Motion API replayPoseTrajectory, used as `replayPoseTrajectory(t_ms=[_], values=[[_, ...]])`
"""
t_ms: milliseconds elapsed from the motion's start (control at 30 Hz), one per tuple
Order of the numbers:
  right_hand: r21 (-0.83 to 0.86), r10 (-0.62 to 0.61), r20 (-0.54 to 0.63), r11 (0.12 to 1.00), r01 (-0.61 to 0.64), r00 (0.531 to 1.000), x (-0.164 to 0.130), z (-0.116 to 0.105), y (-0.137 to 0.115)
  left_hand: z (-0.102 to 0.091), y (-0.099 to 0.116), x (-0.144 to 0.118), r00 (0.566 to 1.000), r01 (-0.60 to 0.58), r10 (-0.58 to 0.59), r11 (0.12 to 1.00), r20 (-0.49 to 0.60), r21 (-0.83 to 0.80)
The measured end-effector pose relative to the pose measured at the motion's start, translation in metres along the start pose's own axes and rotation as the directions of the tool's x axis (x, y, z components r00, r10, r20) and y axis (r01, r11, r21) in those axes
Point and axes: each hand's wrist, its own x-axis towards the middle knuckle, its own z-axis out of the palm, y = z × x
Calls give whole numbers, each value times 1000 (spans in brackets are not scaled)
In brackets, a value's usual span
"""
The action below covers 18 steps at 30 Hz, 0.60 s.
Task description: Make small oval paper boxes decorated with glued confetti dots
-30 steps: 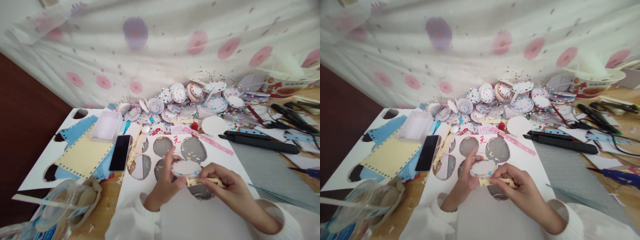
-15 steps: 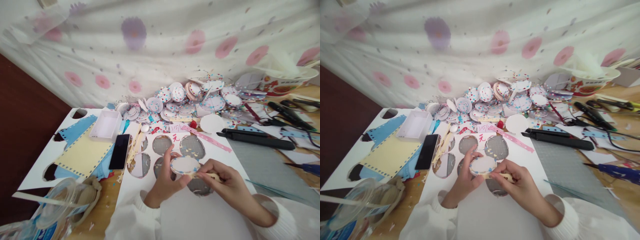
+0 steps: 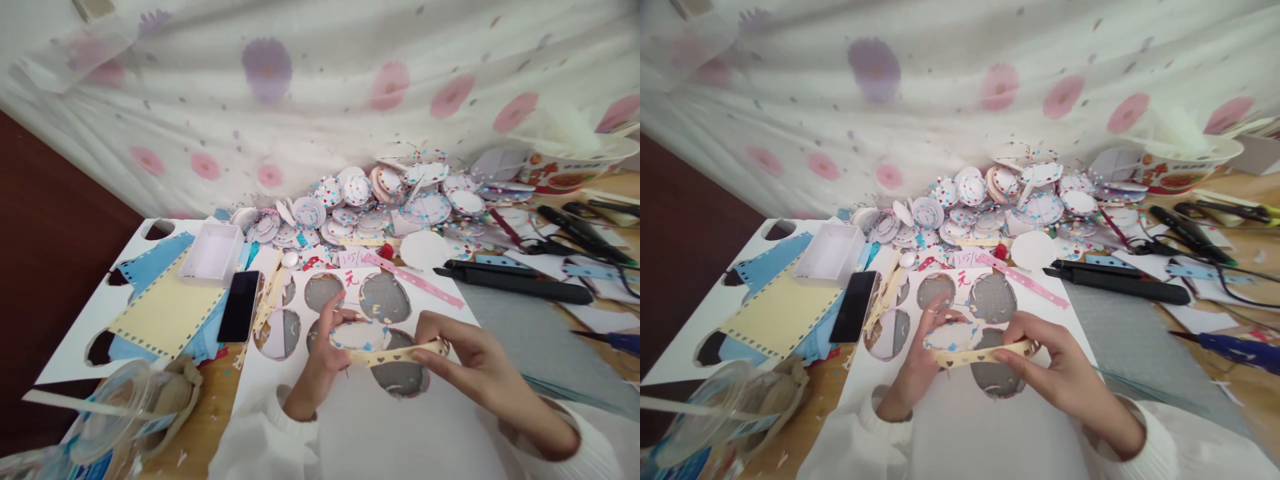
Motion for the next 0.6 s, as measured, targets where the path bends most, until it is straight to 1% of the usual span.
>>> replayPoseTrajectory(t_ms=[67, 133, 233, 333, 433, 500, 600], values=[[85, 41, -1, 995, -41, 999, 0, 0, 2, 1, -1, 0, 1000, 23, -22, 994, 10, -105], [198, 115, 25, 973, -118, 993, -2, 1, 4, 3, -1, 0, 999, 34, -30, 981, 24, -192], [388, 227, 114, 886, -253, 967, -4, 6, 5, 7, 2, 0, 997, 57, -40, 946, 59, -319], [525, 280, 153, 789, -318, 948, -5, 10, 4, 9, 4, -1, 992, 85, -36, 903, 123, -421], [564, 327, 171, 741, -365, 929, -5, 15, 0, 10, 3, -2, 982, 123, -37, 871, 186, -476], [568, 340, 186, 729, -383, 922, -4, 19, -1, 12, 3, -2, 979, 143, -48, 858, 200, -494], [555, 368, 174, 729, -399, 913, -4, 25, 1, 15, 3, -4, 976, 170, -72, 838, 204, -518]])
